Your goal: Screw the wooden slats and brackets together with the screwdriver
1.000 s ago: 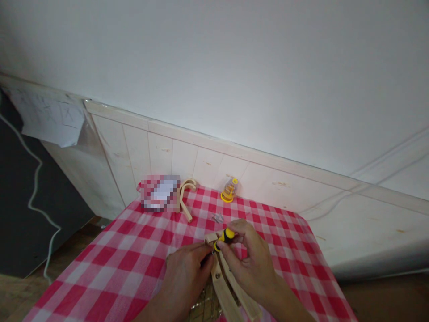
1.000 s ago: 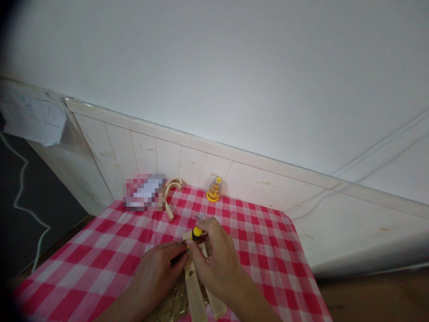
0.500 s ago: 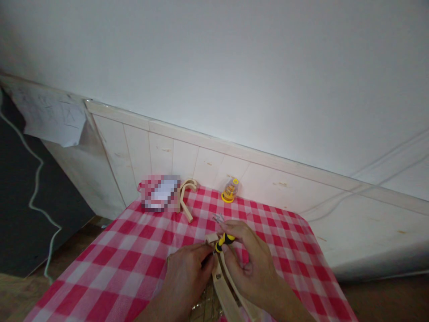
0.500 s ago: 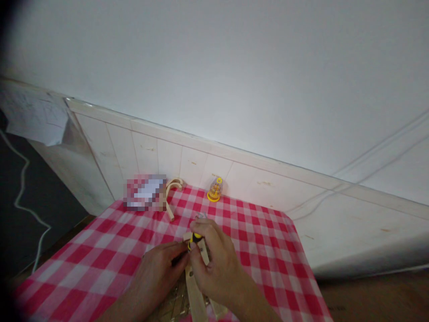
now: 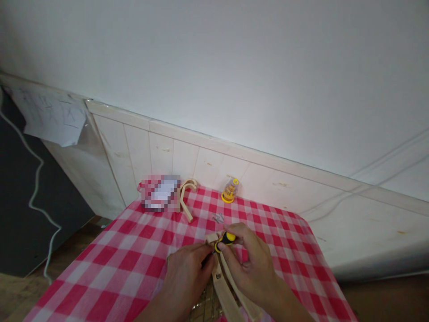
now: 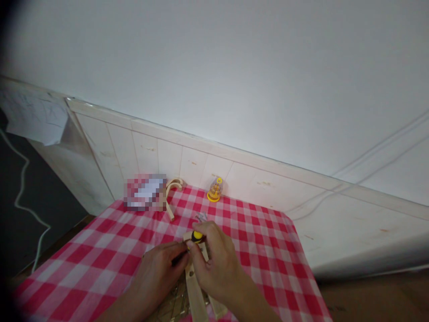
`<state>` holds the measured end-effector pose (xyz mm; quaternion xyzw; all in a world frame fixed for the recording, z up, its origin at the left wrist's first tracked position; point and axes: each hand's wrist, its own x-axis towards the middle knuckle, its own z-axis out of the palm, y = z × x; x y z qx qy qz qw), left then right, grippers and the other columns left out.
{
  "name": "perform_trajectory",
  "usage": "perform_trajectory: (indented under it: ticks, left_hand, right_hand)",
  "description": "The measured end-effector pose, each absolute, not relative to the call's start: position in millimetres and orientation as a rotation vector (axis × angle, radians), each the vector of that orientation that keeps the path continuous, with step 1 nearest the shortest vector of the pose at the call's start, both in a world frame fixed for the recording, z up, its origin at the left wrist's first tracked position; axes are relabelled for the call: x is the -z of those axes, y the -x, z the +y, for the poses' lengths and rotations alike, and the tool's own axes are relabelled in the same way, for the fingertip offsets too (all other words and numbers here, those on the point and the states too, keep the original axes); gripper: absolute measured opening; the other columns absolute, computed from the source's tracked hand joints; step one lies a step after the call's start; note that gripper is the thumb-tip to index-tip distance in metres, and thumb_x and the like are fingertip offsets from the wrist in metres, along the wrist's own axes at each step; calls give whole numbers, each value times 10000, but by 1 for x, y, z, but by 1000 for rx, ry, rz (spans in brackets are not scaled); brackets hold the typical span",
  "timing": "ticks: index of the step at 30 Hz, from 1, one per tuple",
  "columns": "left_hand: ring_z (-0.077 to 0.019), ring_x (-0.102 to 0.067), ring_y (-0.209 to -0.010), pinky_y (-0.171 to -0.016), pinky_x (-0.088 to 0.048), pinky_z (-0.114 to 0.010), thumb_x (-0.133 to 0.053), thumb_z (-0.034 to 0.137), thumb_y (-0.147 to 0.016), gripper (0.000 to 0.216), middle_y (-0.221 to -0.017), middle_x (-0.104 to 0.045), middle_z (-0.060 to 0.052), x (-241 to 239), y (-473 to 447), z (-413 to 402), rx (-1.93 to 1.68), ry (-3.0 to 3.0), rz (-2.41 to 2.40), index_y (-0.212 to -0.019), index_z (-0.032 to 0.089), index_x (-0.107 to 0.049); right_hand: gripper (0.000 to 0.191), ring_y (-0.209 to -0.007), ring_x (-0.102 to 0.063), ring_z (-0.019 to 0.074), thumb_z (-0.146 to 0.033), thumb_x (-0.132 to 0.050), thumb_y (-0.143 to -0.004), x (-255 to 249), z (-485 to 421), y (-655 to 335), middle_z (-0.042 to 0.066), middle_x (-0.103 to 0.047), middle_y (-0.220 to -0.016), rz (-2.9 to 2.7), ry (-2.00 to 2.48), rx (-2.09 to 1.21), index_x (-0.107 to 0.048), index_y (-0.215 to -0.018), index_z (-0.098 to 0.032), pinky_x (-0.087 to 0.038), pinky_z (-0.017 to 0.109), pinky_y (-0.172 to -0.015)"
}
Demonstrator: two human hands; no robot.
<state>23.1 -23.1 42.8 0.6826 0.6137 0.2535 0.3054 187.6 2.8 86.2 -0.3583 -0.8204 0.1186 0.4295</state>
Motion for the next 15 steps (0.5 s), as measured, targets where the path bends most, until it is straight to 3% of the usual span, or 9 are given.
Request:
perform_trajectory:
  ticks: [8,12,15]
  left_hand:
    - [-177,-724,-843,-705,-419,-246,-499,300,-971,266,-907,-786,-2,-42,-24,-22,-670,-1829,1629,-917,255,-755]
    - [-172,-723,-855,-710,-422,-243,-502,288,-967,258,-915,-786,5,-41,-24,-23,-676,-1827,1635,-929,262,-756]
    - [-170,-723,-867,-728,-434,-244,-506,285,-964,253,-942,-791,6,-41,-24,-25,-673,-1830,1631,-955,271,-758]
  right_hand:
    - [207,-779,-695,178,-156,-647,-918,-84,2,-187,25,-689,-913,-2039,916,-266,-575,-1090,-244,-575,277,-704]
    - [260,-862,-700,190,-134,-637,-932,-86,5,-185,53,-705,-974,-2069,851,-267,-599,-1166,-240,-589,293,-768]
    - [217,-889,-704,195,-114,-624,-936,-88,6,-185,58,-714,-964,-2087,795,-273,-623,-1112,-241,-597,299,-783]
